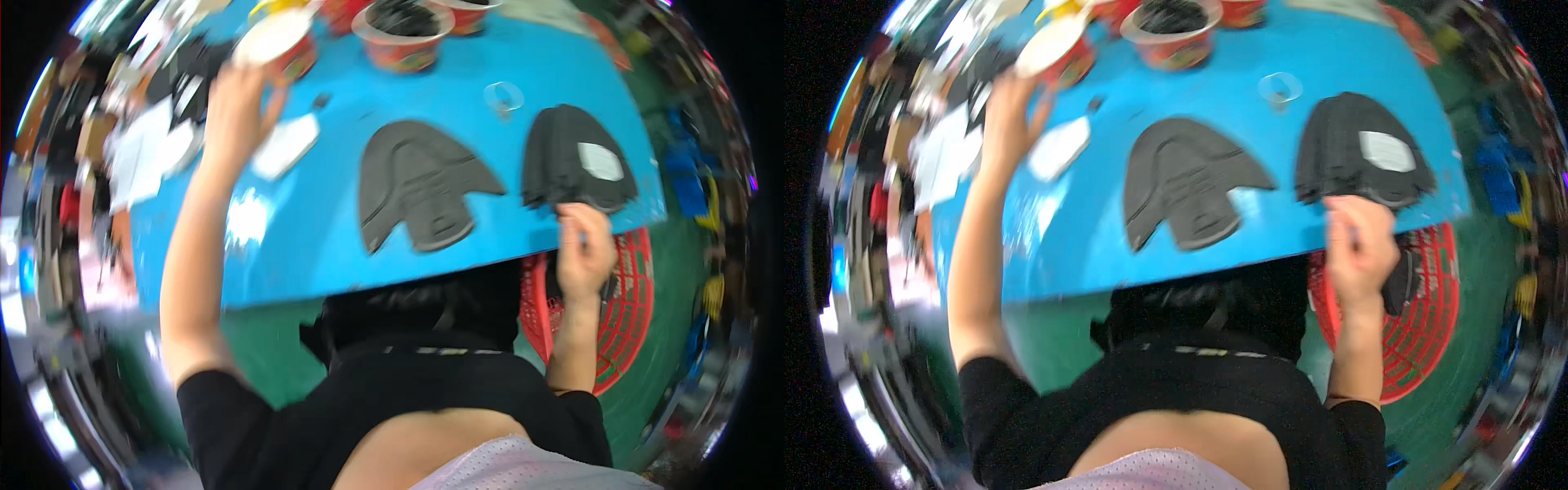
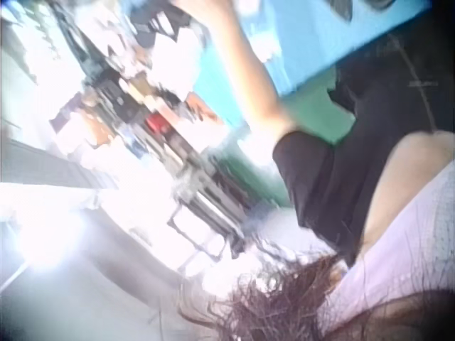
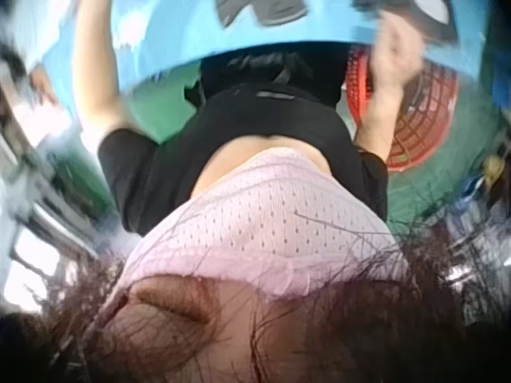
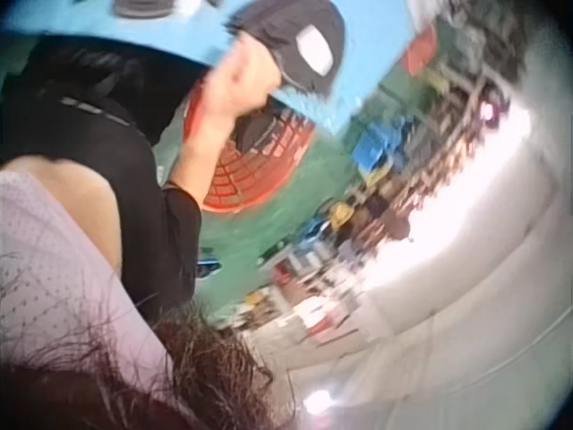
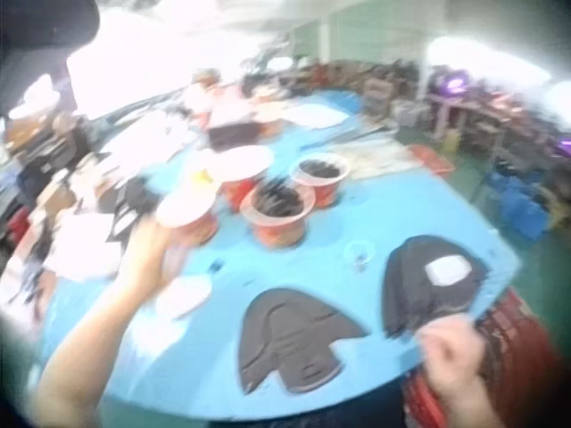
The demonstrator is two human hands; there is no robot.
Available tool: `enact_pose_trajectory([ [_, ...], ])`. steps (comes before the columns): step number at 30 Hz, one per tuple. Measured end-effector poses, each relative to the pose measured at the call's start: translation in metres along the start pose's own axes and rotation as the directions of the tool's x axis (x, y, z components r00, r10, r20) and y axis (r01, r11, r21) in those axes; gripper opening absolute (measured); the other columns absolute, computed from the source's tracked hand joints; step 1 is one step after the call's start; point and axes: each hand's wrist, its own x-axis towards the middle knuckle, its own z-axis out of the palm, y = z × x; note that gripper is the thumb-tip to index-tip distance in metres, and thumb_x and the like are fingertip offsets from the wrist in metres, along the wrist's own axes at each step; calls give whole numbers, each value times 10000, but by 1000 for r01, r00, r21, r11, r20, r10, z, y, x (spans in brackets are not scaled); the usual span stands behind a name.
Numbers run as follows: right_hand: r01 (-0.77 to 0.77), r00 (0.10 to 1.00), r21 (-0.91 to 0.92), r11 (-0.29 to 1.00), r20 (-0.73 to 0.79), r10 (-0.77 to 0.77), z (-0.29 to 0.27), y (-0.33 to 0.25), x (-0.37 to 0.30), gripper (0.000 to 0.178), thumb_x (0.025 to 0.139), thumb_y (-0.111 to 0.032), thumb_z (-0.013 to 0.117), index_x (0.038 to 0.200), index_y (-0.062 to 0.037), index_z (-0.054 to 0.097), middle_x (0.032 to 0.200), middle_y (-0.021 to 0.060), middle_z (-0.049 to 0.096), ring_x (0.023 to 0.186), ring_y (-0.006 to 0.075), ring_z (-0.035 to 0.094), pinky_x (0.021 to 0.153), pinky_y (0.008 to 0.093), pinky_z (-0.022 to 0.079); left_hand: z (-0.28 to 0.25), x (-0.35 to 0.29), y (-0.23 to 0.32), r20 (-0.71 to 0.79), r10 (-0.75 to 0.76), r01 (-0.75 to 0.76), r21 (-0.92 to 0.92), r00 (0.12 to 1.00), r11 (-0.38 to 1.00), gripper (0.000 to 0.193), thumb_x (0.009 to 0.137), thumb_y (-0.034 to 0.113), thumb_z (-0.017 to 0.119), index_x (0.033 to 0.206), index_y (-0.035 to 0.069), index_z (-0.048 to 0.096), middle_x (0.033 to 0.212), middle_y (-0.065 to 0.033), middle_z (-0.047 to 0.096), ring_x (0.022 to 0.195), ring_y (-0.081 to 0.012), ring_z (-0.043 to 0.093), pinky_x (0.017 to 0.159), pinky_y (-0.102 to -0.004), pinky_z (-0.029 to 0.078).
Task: The person applies white adhesive patches to black shoe upper components by hand.
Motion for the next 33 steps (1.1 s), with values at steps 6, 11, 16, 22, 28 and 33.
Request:
enact_pose_trajectory([
  [6,152,986,148,977,42,-160,28,-17,7,109,748,-76,675,855,-72,658,817,45,642,762,204,603,742,330,404,-13,-74,41,315,-199,224,-44,928,974,48,792,67,567,811,25,554,850,-136,591,817,-328,569,704,-421,460],
  [11,168,984,197,966,28,-176,36,-27,4,100,753,-73,669,852,-65,653,807,41,640,736,193,604,716,322,396,-15,-60,54,256,-258,290,-96,932,952,77,802,96,574,840,34,599,897,-121,624,820,-310,585,714,-401,467],
  [16,136,989,201,970,36,-146,37,-30,-2,86,759,-79,668,841,-67,649,801,44,639,736,195,604,714,321,397,-4,-60,52,188,-285,297,-42,940,954,105,797,146,603,817,48,637,862,-122,643,773,-316,602,699,-394,477],
  [22,145,985,210,967,62,-162,42,-30,-3,89,765,-96,667,847,-69,646,814,53,646,762,213,615,727,330,414,-9,-63,27,433,-638,762,-225,637,608,260,792,239,655,896,2,680,824,-146,668,724,-201,635,670,-317,477],
  [28,-12,992,173,985,122,-10,38,-37,0,80,787,-78,649,861,-56,669,868,74,664,818,225,613,769,326,445,-18,-55,43,-526,-386,242,-322,758,915,128,810,29,650,934,7,628,1004,-100,639,903,-174,605,803,-262,470],
  [33,-145,977,497,856,209,45,68,-67,22,160,805,-44,647,963,-18,644,921,72,656,852,138,611,774,252,465,-37,-66,133,288,-600,372,-928,747,18,109,833,76,662,911,17,613,794,4,626,701,-42,557,627,-189,448],
])
